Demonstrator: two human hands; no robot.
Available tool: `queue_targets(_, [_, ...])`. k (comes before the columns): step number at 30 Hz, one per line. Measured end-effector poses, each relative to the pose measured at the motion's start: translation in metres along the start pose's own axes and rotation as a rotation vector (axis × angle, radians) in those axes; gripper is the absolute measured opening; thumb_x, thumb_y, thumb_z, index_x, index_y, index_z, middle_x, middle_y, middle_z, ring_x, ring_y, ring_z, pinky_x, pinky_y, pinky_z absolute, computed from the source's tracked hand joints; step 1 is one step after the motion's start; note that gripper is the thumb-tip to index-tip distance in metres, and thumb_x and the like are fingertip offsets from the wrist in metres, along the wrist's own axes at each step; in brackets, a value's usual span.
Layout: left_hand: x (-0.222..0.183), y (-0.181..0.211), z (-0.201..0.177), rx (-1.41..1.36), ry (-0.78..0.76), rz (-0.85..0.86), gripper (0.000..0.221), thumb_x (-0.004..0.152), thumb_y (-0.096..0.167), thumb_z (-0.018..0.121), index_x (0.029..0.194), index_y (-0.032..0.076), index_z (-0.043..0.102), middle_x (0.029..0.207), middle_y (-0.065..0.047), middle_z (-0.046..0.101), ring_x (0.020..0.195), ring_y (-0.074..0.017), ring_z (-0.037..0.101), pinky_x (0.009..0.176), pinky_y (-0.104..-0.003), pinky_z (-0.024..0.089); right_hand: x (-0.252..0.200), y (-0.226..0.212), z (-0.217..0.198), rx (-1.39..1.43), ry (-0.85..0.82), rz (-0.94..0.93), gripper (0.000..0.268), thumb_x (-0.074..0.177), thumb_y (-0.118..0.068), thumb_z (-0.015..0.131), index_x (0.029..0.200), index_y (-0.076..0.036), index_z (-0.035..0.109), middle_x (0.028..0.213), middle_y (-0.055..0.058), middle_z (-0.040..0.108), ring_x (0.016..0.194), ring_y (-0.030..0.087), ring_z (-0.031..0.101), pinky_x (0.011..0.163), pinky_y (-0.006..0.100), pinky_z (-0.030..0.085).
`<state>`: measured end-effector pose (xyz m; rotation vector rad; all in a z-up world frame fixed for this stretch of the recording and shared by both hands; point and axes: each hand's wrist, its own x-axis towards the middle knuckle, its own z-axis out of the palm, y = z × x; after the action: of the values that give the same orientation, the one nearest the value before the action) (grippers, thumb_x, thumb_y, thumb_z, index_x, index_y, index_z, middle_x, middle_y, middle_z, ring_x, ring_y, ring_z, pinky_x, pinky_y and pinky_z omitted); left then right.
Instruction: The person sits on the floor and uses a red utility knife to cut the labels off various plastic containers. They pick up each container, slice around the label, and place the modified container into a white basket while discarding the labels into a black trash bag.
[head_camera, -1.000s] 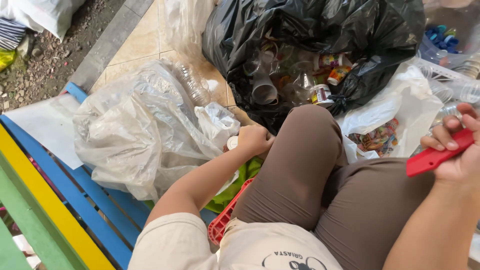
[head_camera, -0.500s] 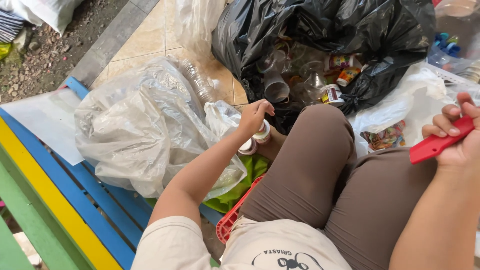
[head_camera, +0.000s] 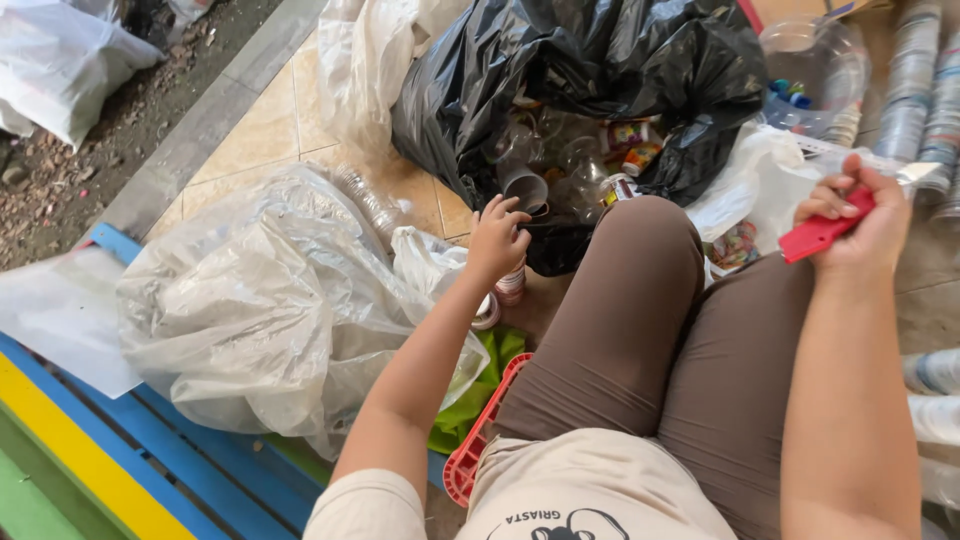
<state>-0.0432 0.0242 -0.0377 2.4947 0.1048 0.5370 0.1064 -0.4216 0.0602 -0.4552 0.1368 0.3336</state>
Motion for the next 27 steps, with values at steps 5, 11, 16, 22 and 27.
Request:
queue_targets(5, [-0.014,-0.008,0.023,0.152,0.049,-0.064,0.055,0.082,0.026,0.066,0.135,0.011,0.064,0.157,-0.018,0.045,0.149,-0.0403,0.035,0.111,-0.069,0.03,-0.013,0.007,0.024,-0.033,-0.039,-0.053,0.014,0.1,-0.015,0.056,0.106,-0.01,0.068,0.083,-0.002,0.059,0.056,0.002,0.04,0.055,0.015,0.033])
queue_targets(11, [-0.02,-0.009,0.013,0.311,-0.087,-0.148,0.077,0.081,0.033,0.067,0.154,0.019,0.044,0.167,-0.005,0.031,0.152,-0.04,0.027,0.106,-0.073,0.033,-0.007,0.005,0.023,-0.006,-0.086,-0.025,0.013,0.099,-0.014,0.056,0.105,-0.011,0.066,0.082,-0.002,0.059,0.054,0.004,0.042,0.055,0.017,0.034])
queue_targets(16, [-0.021,-0.014,0.02,0.354,-0.018,-0.123,0.069,0.084,0.035,0.063,0.149,0.015,0.049,0.162,-0.003,0.042,0.15,-0.0404,0.031,0.11,-0.067,0.03,-0.005,-0.006,0.011,0.0,-0.102,-0.038,0.012,0.1,-0.015,0.056,0.105,-0.014,0.067,0.08,-0.004,0.058,0.055,0.003,0.043,0.058,0.017,0.034])
queue_targets(22, [-0.013,0.009,0.019,0.341,0.082,-0.201,0.055,0.082,0.029,0.066,0.134,0.013,0.058,0.147,-0.006,0.053,0.143,-0.0452,0.038,0.104,-0.081,0.028,-0.029,-0.022,0.007,-0.007,-0.006,-0.042,0.014,0.101,-0.017,0.055,0.107,-0.016,0.067,0.078,-0.006,0.056,0.054,0.002,0.041,0.058,0.017,0.034])
queue_targets(27, [0.023,0.046,0.014,0.368,0.153,-0.172,0.041,0.083,0.028,0.067,0.119,0.01,0.068,0.135,-0.009,0.06,0.147,-0.0453,0.032,0.113,-0.073,0.024,-0.041,-0.028,0.039,-0.201,0.028,-0.08,0.011,0.098,-0.017,0.055,0.109,-0.016,0.059,0.081,-0.007,0.053,0.055,0.0,0.037,0.055,0.015,0.032])
